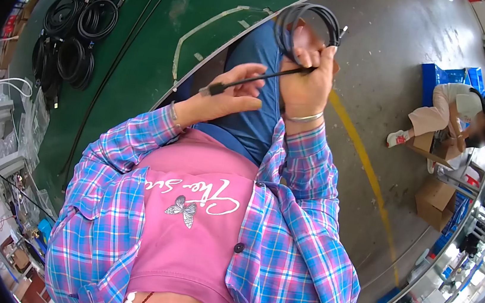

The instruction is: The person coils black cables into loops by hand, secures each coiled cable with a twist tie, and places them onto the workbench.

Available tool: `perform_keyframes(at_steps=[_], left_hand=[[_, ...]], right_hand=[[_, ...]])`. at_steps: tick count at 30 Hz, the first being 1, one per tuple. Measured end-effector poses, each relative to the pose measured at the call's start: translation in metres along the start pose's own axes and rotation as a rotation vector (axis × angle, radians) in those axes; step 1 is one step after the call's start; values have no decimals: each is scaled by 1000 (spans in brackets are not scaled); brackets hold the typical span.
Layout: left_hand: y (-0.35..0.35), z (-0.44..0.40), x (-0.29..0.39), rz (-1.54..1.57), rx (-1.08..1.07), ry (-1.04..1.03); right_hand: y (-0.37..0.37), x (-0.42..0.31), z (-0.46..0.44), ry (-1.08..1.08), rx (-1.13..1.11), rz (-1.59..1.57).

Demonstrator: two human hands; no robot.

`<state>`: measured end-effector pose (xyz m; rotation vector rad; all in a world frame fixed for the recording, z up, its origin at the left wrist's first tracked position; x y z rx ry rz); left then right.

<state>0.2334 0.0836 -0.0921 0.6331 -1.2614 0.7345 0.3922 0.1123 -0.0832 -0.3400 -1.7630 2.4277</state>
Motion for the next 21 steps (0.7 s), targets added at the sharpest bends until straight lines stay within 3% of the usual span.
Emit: perform_keyframes(at_steps=[3,4,5,7,10,13,14,17,20,21], left_hand=[[6,-11,13,243,43,-170],[7,-7,23,448,135,-56],[13,-5,34,515,164,-84],[17,-5,24,450,90,-57],[23,-2,21,392,158,-23],[29,0,22,351,149,33],[30,0,20,358,176,9],[26,1,17,194,152,51],[12,0,14,42,2,38],[7,-1,12,26,-52,36]], right_hand=[[13,28,29,-140,-88,156],[18,35,36,-185,-71,177],[29,36,38,-155,-56,341],[34,42,51,-175,-70,471],[41,39,56,-287,-113,758],[42,15,50,-177,-150,986],[39,0,40,-85,-231,1238],[7,-25,46,477,-431,1664],[-11,-12,41,477,-680,1846],[-2,-5,34,360,-686,1861]])
Point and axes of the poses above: each hand's wrist, its own z-axis away from the middle knuckle, its own y-axis out of the back of the hand, x = y × z, the point moved 5 cm from there along -z, towards the middle knuckle, and after that the axes turned 4 degrees about -z, right-handed, at the moved point
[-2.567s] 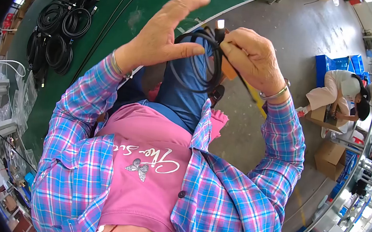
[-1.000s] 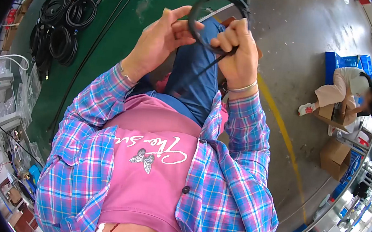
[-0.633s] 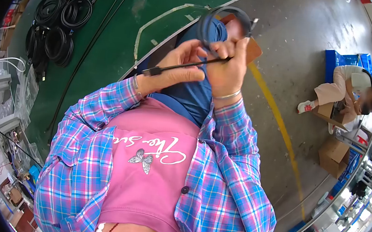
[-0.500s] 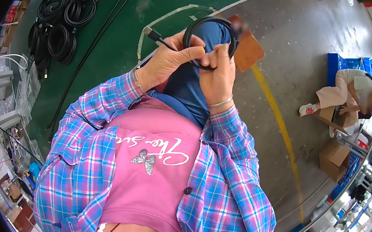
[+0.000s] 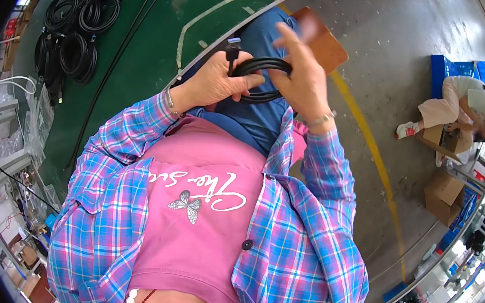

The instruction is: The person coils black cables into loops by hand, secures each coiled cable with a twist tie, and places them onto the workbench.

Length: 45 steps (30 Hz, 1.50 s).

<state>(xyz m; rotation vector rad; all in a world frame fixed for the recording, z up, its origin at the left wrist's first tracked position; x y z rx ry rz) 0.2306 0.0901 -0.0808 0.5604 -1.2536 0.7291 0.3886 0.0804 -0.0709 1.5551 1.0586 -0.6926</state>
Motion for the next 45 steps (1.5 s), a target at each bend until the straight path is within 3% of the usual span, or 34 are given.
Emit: perform_keyframes(at_steps=[2,3,6,8,12,17,19,23,29,34,36,38,41,45], left_hand=[[-2,-3,-4,-30,-57,100],[1,-4,-9,-82,-92,155],[3,-2,-18,-134,-220,269],[1,3,-12,-88,-273,312],[-4,9,-5,118,-171,317],[-10,11,-9,109,-218,343],[-13,7,-18,105,-282,324],[5,-14,-73,476,-228,254],[57,-60,-177,537,-217,267],[96,-68,-209,503,-213,258],[107,-59,-180,444,-130,260],[128,-54,-109,310,-97,87],[182,-43,-1,205,140,-36],[249,-32,68,-4,539,-342]], right_hand=[[-24,17,-3,-104,-159,-55],[-25,9,-5,49,-60,47],[-38,13,-1,107,-143,144],[-46,12,3,58,-112,66],[-38,-2,2,77,96,-15],[-20,-34,3,478,73,306],[-21,-17,8,431,33,266],[-53,45,9,333,-8,202],[-132,154,-14,313,-3,141],[-178,184,-40,351,-21,105],[-174,156,-55,379,-13,111],[-147,96,-99,450,44,132],[-101,11,-170,525,214,52],[-80,-13,-234,263,298,-97]])
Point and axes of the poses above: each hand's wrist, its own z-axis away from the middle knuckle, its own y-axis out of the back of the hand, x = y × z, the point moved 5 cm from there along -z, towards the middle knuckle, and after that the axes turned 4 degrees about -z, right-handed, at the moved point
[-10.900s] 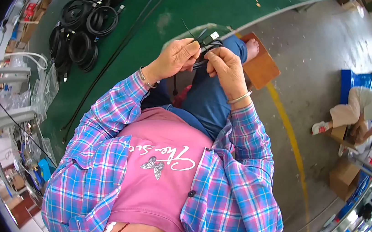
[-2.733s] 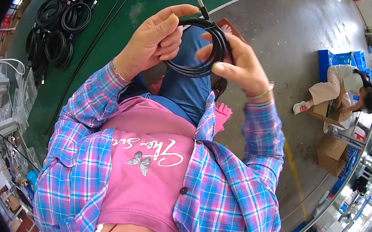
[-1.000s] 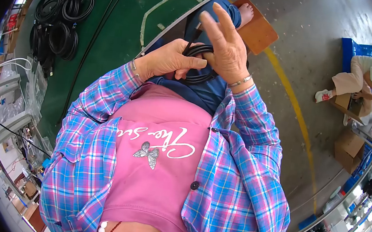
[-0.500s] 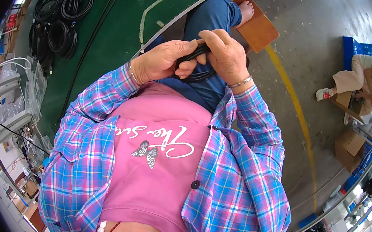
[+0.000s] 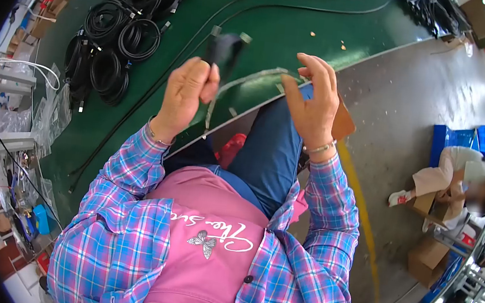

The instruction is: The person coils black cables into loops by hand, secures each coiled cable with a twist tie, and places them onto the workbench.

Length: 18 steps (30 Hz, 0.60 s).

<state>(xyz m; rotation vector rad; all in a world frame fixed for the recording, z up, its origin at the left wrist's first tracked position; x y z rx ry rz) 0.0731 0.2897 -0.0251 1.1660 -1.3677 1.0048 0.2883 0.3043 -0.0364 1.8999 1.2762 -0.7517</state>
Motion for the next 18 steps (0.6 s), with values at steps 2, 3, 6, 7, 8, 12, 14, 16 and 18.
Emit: perform_keyframes(at_steps=[2,3,6,7,8,12,14,16,18], left_hand=[[20,-25,14,10,146,-134],[34,-23,7,-1,195,-150],[87,11,-40,-64,334,-160],[103,28,-64,-119,344,-150],[119,44,-90,-174,353,-139],[162,70,-145,-300,312,-163],[171,59,-144,-382,300,-231],[183,54,-144,-476,296,-319],[193,53,-144,-492,309,-325]], right_hand=[[-8,11,-36,-94,-93,44],[-22,18,-41,-142,-139,68],[-86,39,-32,-108,-159,153],[-112,52,-25,-113,-181,206],[-136,69,-20,-107,-161,238],[-208,143,-40,-143,-149,494],[-235,161,-71,-158,-194,614],[-260,173,-94,-235,-216,822],[-279,183,-110,-316,-289,955]])
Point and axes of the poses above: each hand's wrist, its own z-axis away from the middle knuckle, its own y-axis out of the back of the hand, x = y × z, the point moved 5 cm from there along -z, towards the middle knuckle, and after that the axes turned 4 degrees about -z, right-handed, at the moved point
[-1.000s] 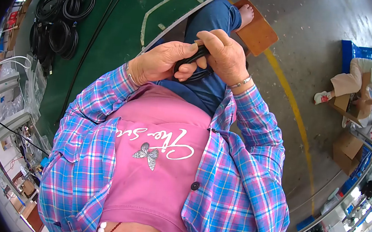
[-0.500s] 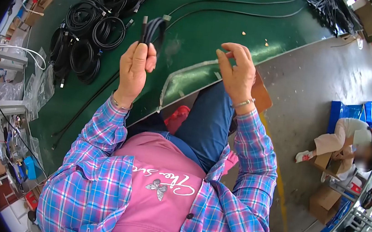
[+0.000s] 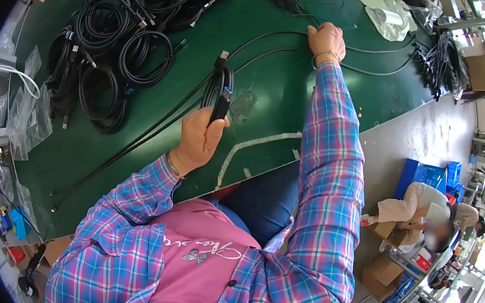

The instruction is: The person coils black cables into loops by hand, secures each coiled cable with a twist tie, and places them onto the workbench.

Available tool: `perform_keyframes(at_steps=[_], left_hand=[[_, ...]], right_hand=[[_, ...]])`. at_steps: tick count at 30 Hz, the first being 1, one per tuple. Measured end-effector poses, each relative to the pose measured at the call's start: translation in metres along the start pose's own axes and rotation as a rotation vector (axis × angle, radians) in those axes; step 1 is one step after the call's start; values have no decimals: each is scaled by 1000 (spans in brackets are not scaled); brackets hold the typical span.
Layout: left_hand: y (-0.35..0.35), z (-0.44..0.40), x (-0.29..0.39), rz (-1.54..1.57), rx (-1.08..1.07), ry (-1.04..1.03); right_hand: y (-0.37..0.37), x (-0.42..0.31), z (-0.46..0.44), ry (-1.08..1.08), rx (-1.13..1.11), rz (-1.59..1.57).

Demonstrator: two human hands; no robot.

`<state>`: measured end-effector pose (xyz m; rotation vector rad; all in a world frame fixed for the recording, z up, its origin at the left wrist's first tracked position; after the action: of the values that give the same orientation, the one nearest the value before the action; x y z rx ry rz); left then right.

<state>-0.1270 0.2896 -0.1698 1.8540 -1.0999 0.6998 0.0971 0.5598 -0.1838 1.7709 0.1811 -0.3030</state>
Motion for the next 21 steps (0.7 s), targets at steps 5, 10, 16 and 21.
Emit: perform_keyframes(at_steps=[5,10,16,21], left_hand=[[-9,2,-16,49,-35,34],[-14,-13,-14,101,-48,164],[-1,-18,-23,320,-27,293],[-1,-10,-14,381,-51,198]], right_hand=[[-54,28,-43,110,-104,236],[13,2,-30,83,-132,387],[67,30,32,182,-137,20],[60,55,163,139,-158,-666]])
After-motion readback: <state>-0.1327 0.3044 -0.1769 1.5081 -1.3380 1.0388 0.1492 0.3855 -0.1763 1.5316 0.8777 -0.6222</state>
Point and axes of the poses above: each hand's wrist, its own z-axis away from the middle knuckle, its own y-axis out of the back of the hand, x = y × z, the point moved 5 cm from there along -z, towards the middle knuckle, and after that the axes turned 4 degrees about -z, right-handed, at the moved point
